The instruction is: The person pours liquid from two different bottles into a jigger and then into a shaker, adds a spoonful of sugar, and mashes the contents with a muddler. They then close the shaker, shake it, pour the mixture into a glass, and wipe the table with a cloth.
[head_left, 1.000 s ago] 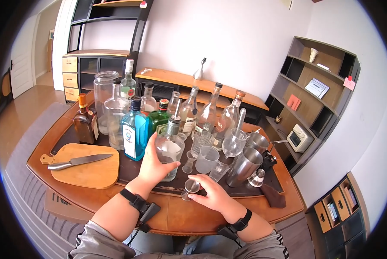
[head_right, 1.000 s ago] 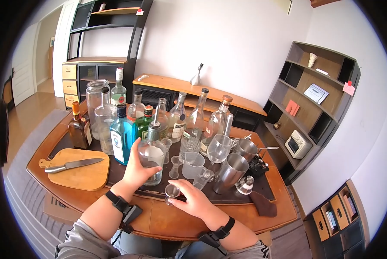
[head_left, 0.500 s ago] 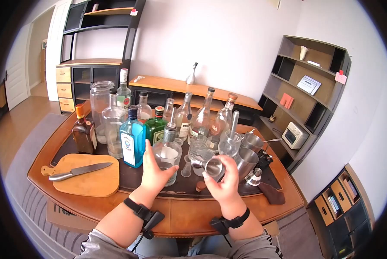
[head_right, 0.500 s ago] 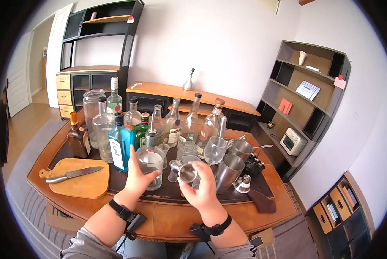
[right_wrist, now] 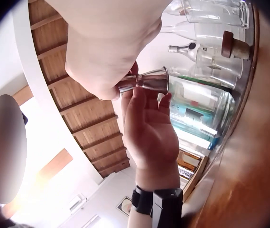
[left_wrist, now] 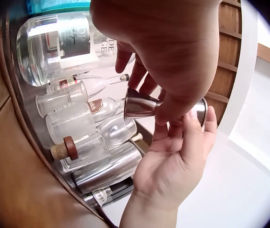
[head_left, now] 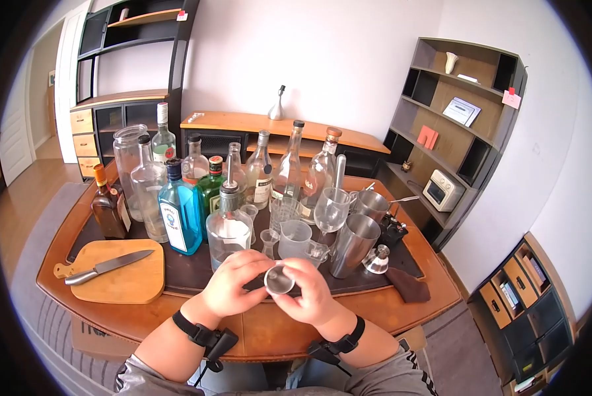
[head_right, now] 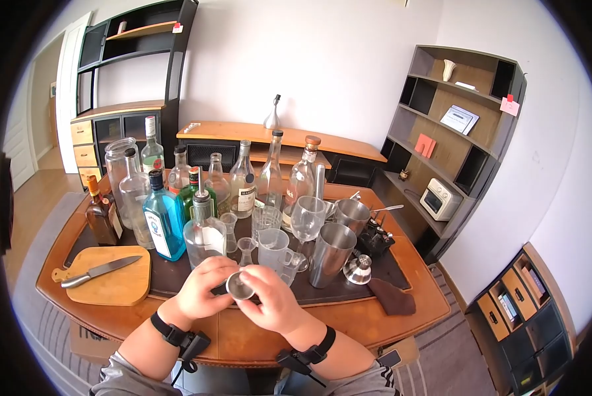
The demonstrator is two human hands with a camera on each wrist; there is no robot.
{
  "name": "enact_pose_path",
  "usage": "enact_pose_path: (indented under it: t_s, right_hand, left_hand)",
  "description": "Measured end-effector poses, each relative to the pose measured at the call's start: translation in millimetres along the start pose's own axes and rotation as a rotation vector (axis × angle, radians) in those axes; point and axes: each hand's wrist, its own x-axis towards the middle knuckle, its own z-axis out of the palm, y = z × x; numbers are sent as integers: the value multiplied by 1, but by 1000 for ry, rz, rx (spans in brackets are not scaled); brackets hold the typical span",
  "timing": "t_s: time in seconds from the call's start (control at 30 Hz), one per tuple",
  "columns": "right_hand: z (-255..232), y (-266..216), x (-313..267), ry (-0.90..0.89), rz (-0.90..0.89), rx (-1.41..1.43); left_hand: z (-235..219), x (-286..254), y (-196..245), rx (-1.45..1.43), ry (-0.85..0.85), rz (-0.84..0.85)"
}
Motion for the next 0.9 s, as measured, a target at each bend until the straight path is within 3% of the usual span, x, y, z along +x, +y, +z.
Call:
enact_pose_path:
  t_s: [0.27,0.37,0.43,0.53,0.6,0.77,0.9]
  right_hand:
    - [2,1,-1,-49,-22,-53]
    - [-25,9,10,-52,-136,-182]
    - [-55,22,14,131,-170,-274]
    - [-97,39,42,593,-95,-314]
    - [-133,54,53,917,95,-158]
    - [-212,102,47,1244,331,-59]
    - [-237,146,20,1286,520,-68]
  left_hand:
    - [0,-3,-2,76,-9,-22]
    - [2,-8,-9,49,-5,-104]
    - [2,-8,-7,44,27,-123]
    - [2,-8,-8,29,31,-136]
    - [3,-8,-7,21,33,-145]
    - [3,-9,-8,2,21,-162]
    - [4,-2,0,-22,49,-209]
